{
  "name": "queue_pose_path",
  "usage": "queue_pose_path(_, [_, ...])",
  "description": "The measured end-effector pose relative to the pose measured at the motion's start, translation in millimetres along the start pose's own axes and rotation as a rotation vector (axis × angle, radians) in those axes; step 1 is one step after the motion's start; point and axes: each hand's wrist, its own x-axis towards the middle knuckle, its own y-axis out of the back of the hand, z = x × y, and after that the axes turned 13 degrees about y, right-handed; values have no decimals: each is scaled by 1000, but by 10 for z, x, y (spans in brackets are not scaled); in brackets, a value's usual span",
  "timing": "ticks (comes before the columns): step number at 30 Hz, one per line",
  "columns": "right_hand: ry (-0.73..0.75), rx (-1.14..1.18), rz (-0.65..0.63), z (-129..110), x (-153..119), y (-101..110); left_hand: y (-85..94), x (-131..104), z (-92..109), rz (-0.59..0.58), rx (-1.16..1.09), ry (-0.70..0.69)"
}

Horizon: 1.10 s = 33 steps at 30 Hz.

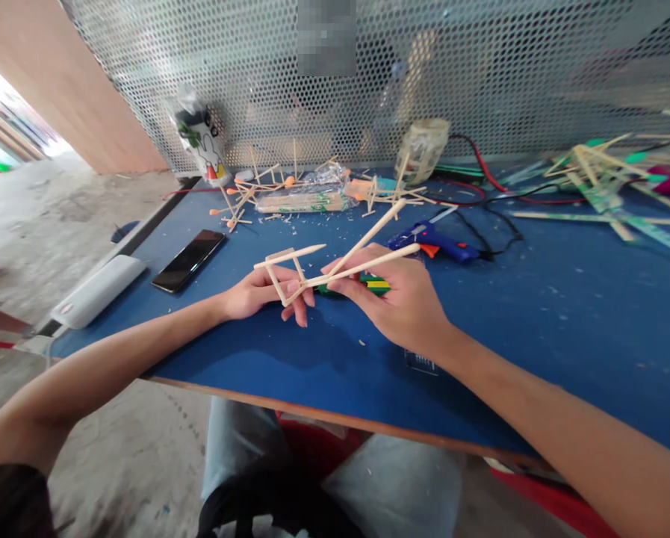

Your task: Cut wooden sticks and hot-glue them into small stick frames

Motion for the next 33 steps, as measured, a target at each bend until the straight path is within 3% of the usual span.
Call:
queue_pose_path(3, [-42, -22, 26, -4, -9, 8, 0, -23, 16, 68, 186, -111])
queue_pose_path(6, [-129, -7, 65, 17, -28, 0, -30, -40, 41, 220, 447, -231])
queue_pose_path(10, [-270, 203, 122, 41, -40, -26, -82, -35, 50, 375, 603, -272])
queue_pose_path(14, [-374, 436, 101, 8, -9, -28, -110, -32, 37, 420, 574, -267])
queue_pose_path(22, [-399, 481, 95, -44, 48, -35, -132, -44, 47, 387, 563, -261])
queue_pose_path(27, [-360, 410, 44, -1, 31, -3, -43, -47, 58, 454, 542, -284])
queue_pose_path(33, [-283, 176, 15, 128, -3, 55, 141, 10, -2, 440, 259, -189])
